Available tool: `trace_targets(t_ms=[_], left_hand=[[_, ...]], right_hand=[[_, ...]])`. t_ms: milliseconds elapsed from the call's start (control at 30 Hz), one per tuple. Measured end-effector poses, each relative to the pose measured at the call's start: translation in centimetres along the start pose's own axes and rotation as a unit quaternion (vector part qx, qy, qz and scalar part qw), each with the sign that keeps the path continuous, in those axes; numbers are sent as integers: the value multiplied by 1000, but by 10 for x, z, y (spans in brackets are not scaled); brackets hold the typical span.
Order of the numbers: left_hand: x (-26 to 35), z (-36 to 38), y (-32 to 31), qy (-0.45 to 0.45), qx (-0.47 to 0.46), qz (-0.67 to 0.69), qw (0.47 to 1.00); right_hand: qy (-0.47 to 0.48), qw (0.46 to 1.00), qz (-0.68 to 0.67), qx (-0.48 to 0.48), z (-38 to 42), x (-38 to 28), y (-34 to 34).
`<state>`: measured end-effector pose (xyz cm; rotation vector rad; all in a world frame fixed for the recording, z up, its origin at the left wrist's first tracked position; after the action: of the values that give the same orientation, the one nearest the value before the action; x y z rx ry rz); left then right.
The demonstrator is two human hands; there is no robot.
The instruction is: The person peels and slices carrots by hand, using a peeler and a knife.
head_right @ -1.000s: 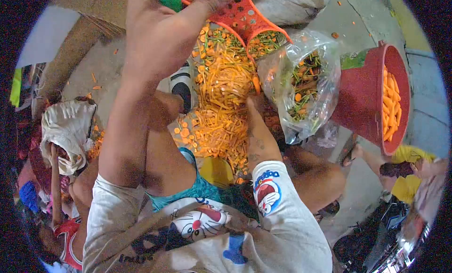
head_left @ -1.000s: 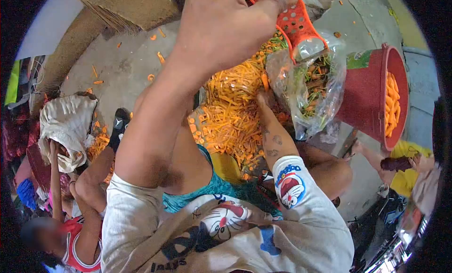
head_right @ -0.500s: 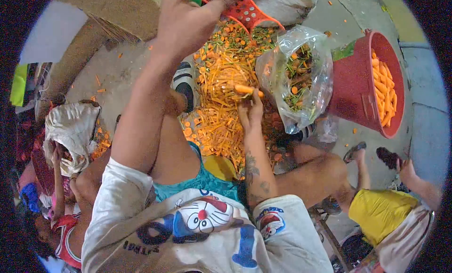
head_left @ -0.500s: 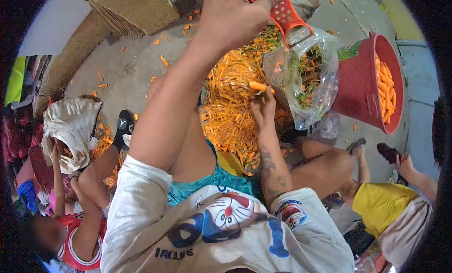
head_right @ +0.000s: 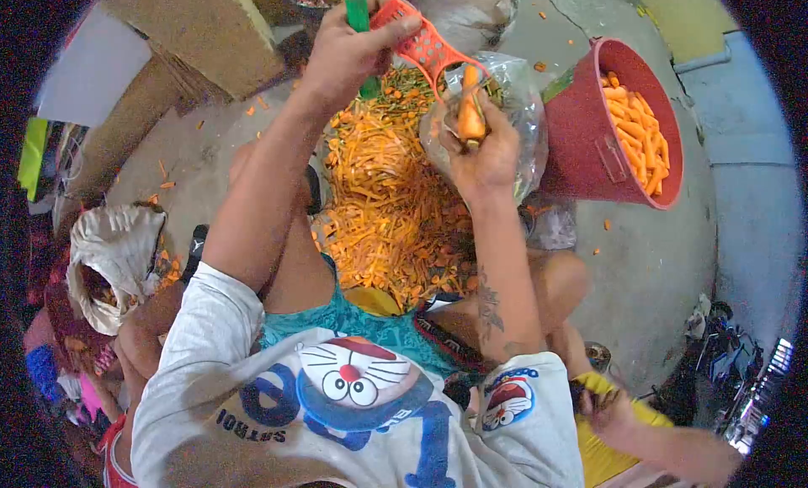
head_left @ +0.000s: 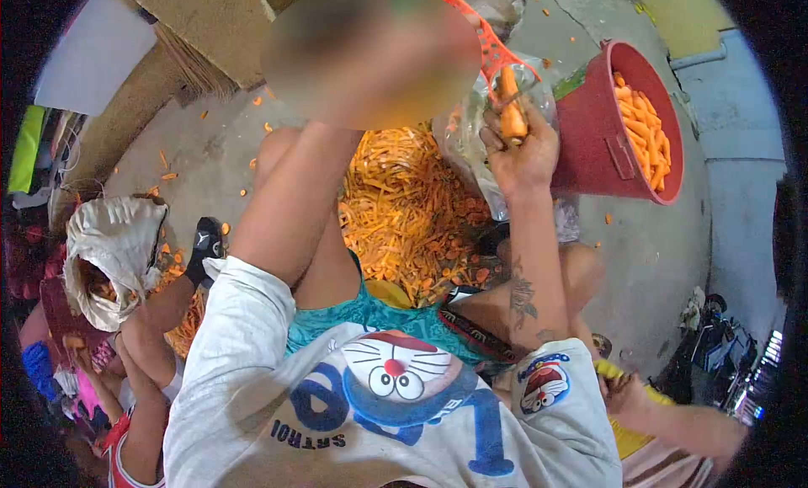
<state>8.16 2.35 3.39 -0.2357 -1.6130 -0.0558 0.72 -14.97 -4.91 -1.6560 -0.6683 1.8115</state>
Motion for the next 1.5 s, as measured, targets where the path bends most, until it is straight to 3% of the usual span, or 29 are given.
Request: trace_targets(t_ms=[33,67,167,200,233,333,367,400,433,500,533,633,667,700,767,833,900,933,1000,1033,1167,1233,1267,1300,1367,1400,1433,1500], left_hand=[[-6,-1,-8,-7,-22,31,999],[-11,-3,-16,-24,-16,2,1000],[-12,6,-48,-45,-67,-46,996],[-7,12,-60,-86,-94,-51,991],[-3,15,-63,-84,-95,-54,990],[3,17,-70,-146,-122,-95,977],[2,8,-66,-144,-125,-94,977],[-2,-6,-50,-103,-69,-86,989],[-4,-16,-36,-62,-13,-79,995],[10,-27,-17,-96,19,8,995],[2,-29,-9,-34,49,-37,998],[-5,8,-56,-91,18,-84,992],[4,30,-79,-167,-17,-123,978],[2,28,-82,-166,-19,-121,979],[1,25,-81,-194,-36,-73,978],[1,-5,-42,-192,20,-135,972],[-3,-24,-7,-167,114,-110,973],[-7,-23,-8,-173,113,-111,972],[-27,-14,-35,-147,61,-397,904],[-35,-4,-51,-89,4,-473,877],[-10,33,-92,-60,-105,-428,896],[-18,31,-96,-44,-160,-404,900],[-49,17,-89,-7,-181,-501,846],[-64,14,-83,30,-198,-591,782],[-79,12,-68,74,-173,-589,786],[-65,15,-70,31,-165,-526,834],[-52,17,-71,-11,-158,-458,875],[-47,16,-69,-29,-136,-456,879]], right_hand=[[21,999,32,39,1,-12,6],[39,999,-8,-21,1,-17,14],[57,997,46,-6,9,-26,16],[59,992,43,99,19,-27,10],[58,992,41,100,25,-29,10],[65,995,33,64,37,-31,18],[57,998,-5,-1,37,-32,23],[49,996,-42,-66,39,-34,22],[50,996,-42,-63,42,-38,20],[88,991,43,-90,43,-53,7],[93,991,41,-90,43,-54,11],[72,993,-52,-78,40,-52,22],[107,994,-10,28,41,-55,25],[137,981,33,134,47,-60,30],[115,983,61,130,57,-63,31],[68,995,41,-61,60,-61,16],[61,997,21,-51,62,-61,11],[52,998,5,-41,61,-61,8],[34,999,-11,-38,56,-63,15],[11,999,-27,-30,54,-61,20],[-13,999,-31,-2,53,-55,30],[-20,998,-39,-53,59,-53,17],[-22,998,-39,-54,60,-53,16],[-5,994,-40,-105,61,-58,6],[10,986,-39,-160,62,-60,-12],[129,986,69,-75,60,-71,-16],[244,954,175,15,65,-86,-13],[237,966,96,26,49,-88,17]])
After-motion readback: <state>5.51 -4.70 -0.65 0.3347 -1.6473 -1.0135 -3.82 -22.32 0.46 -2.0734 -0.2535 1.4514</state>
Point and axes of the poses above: each hand's wrist, its own z-axis away from the middle knuckle, its own y-axis out of the back of the hand, x = y × z, the point moved 8 cm from there along -z, towards the middle knuckle, and after that the axes turned 11 degrees about y, right-handed, at the moved point
